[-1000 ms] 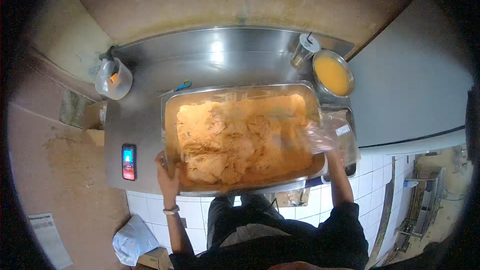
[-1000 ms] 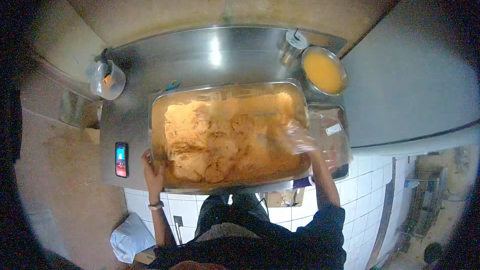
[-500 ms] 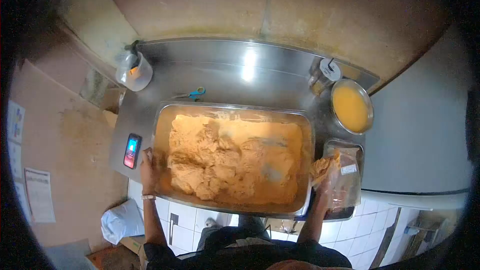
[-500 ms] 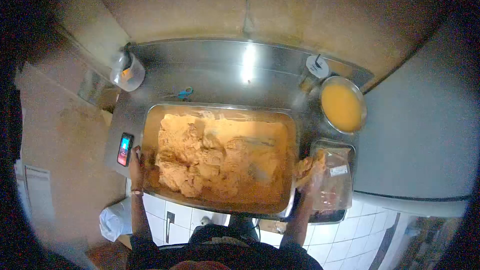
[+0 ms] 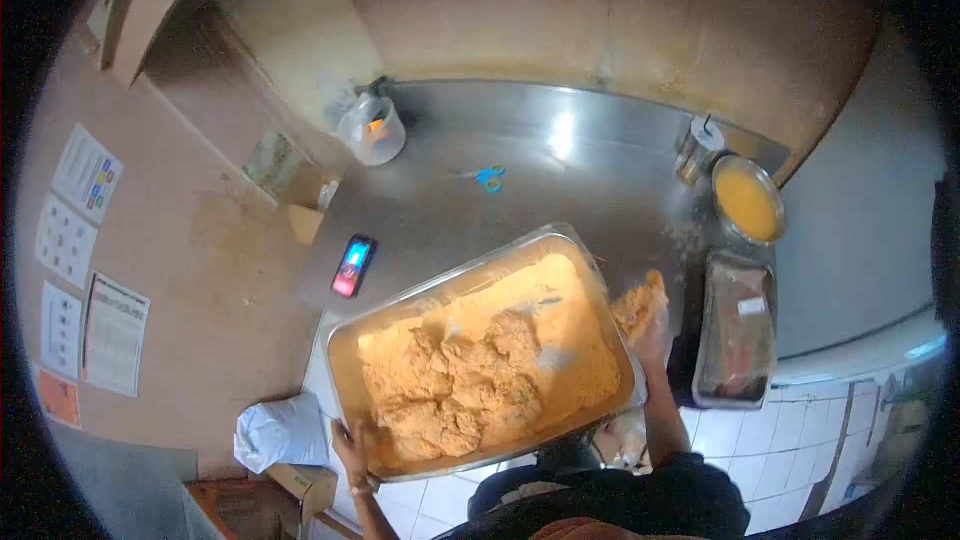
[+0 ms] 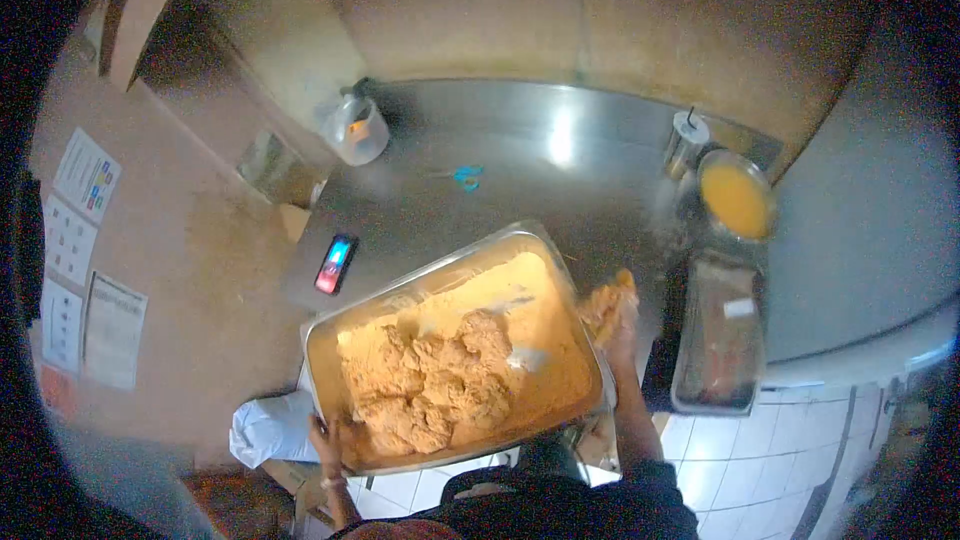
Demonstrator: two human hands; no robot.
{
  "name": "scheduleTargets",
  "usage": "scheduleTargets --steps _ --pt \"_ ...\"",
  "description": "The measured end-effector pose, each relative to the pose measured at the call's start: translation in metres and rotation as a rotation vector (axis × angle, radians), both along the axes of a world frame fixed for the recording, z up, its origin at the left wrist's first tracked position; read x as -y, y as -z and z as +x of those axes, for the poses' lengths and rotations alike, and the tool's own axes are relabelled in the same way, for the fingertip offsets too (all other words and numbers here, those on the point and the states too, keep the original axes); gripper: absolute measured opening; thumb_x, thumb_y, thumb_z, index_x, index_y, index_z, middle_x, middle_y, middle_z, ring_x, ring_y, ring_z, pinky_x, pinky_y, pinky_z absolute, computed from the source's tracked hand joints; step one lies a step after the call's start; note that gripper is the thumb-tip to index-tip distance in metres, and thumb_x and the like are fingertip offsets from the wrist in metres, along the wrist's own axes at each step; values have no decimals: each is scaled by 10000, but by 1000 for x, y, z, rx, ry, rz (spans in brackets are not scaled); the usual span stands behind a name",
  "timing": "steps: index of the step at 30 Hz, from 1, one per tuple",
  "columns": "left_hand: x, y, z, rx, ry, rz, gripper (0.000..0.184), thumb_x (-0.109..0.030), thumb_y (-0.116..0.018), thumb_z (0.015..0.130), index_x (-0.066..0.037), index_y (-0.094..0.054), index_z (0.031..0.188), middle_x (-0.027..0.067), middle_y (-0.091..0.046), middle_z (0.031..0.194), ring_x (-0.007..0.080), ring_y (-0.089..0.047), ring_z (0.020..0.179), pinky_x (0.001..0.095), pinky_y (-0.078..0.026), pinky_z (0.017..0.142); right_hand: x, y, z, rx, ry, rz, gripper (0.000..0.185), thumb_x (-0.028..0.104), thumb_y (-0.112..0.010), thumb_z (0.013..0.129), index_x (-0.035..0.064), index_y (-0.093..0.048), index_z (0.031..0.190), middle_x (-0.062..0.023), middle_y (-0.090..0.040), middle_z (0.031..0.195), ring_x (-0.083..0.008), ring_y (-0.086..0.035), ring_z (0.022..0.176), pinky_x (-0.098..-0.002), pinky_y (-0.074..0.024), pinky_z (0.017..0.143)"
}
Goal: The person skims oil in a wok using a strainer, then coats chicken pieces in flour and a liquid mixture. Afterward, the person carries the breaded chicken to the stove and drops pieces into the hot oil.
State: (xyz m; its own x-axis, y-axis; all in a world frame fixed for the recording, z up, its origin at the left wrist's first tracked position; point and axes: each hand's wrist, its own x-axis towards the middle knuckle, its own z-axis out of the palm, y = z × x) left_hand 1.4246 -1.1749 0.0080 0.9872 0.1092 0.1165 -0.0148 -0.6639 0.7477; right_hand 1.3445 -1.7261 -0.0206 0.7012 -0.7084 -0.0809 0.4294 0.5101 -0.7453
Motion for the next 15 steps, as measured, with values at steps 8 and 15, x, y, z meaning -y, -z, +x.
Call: scheduleTargets --steps 8,15 --pt "-171 93 -234 285 -552 -127 328 -155 -656 824 74 -517 1013 132 -576 881 193 -512 810 337 -438 699 -272 -51 82 297 -727 -182 228 312 -464 951 90 -510 964 -6 -433 687 -118 -426 589 -266 -385 548" --pt "-111 -54 -487 132 -1521 -17 346 -223 -699 767 9 -450 830 75 -416 635 148 -364 604 351 -357 503 -529 -116 96 -11 -1477 281 363 334 -469 937 142 -380 642 10 -341 525 -107 -325 452 -248 -282 441"
